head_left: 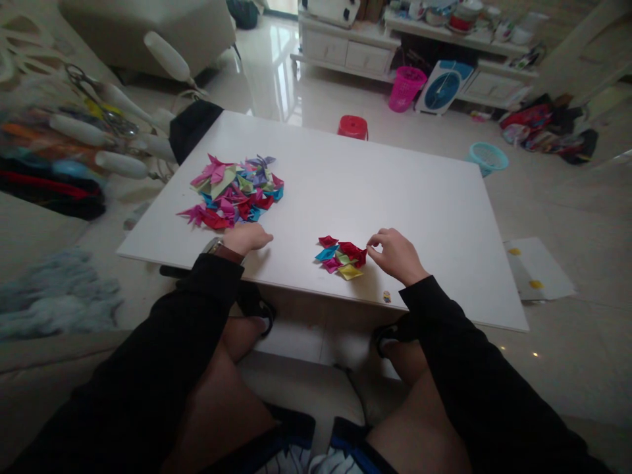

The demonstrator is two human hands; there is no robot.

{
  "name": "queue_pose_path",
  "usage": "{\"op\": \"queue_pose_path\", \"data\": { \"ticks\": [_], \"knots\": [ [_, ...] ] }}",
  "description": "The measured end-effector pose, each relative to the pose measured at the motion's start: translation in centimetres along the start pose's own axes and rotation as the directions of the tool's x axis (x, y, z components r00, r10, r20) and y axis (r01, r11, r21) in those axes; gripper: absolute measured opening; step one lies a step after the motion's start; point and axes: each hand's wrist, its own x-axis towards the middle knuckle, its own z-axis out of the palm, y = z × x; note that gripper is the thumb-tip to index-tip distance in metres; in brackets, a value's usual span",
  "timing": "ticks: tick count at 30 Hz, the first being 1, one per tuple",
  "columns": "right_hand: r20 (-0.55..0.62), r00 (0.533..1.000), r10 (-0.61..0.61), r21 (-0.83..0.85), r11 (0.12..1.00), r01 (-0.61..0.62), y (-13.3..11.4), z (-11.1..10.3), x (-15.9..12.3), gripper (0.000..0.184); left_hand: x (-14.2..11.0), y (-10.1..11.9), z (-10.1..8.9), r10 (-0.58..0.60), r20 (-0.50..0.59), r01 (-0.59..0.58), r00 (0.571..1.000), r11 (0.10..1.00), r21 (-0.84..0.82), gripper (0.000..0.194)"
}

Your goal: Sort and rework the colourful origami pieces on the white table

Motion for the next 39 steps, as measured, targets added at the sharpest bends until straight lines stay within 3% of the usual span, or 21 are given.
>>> {"op": "queue_pose_path", "data": {
  "ticks": [2,4,6,8,11,16,19,23,31,39],
  "knots": [
    [-0.003,1.0,-0.004,0.004,1.0,0.004,0.0,-0.1,-0.1,0.018,-0.7,1.5,-0.7,-0.025,0.024,0.024,0.999,0.999,0.04,0.057],
    [-0.011,1.0,-0.007,0.012,1.0,0.007,0.0,-0.2,-0.2,0.018,-1.5,3.3,-1.2,0.087,0.003,-0.087,0.996,0.996,0.023,0.048],
    [-0.025,1.0,-0.003,0.028,1.0,0.003,-0.2,-0.3,-0.2,0.018,-2.3,5.2,-1.4,0.248,-0.079,-0.251,0.965,0.968,-0.024,0.038],
    [-0.042,0.999,0.0,0.064,0.998,0.003,-0.5,-0.4,-0.1,0.017,-3.3,7.2,-1.4,0.39,-0.196,-0.408,0.9,0.911,-0.064,0.033],
    [-0.082,0.997,0.007,0.187,0.982,0.008,-0.9,-0.4,0.1,0.015,-5.1,9.9,-0.9,0.583,-0.321,-0.631,0.746,0.773,-0.062,0.029],
    [-0.148,0.98,0.13,0.435,0.899,-0.054,-1.5,-0.4,0.4,0.018,-7.3,13.0,0.0,0.74,-0.363,-0.767,0.566,0.635,0.097,0.03],
    [-0.163,0.967,0.194,0.504,0.859,-0.088,-1.6,-0.5,0.4,0.018,-7.7,13.6,0.5,0.793,-0.346,-0.8,0.501,0.578,0.165,0.03],
    [-0.175,0.973,0.148,0.513,0.858,-0.038,-1.6,-0.6,0.3,0.018,-7.7,13.7,1.0,0.809,-0.338,-0.81,0.48,0.557,0.185,0.028],
    [-0.18,0.977,-0.116,0.398,0.899,0.18,-1.3,-0.7,-0.2,0.014,-7.6,13.9,1.5,0.82,-0.333,-0.814,0.465,0.544,0.201,0.029],
    [-0.127,0.984,-0.122,0.351,0.923,0.16,-1.1,-0.4,-0.1,0.01,-7.5,13.9,1.6,0.818,-0.337,-0.817,0.466,0.544,0.191,0.027]
  ]
}}
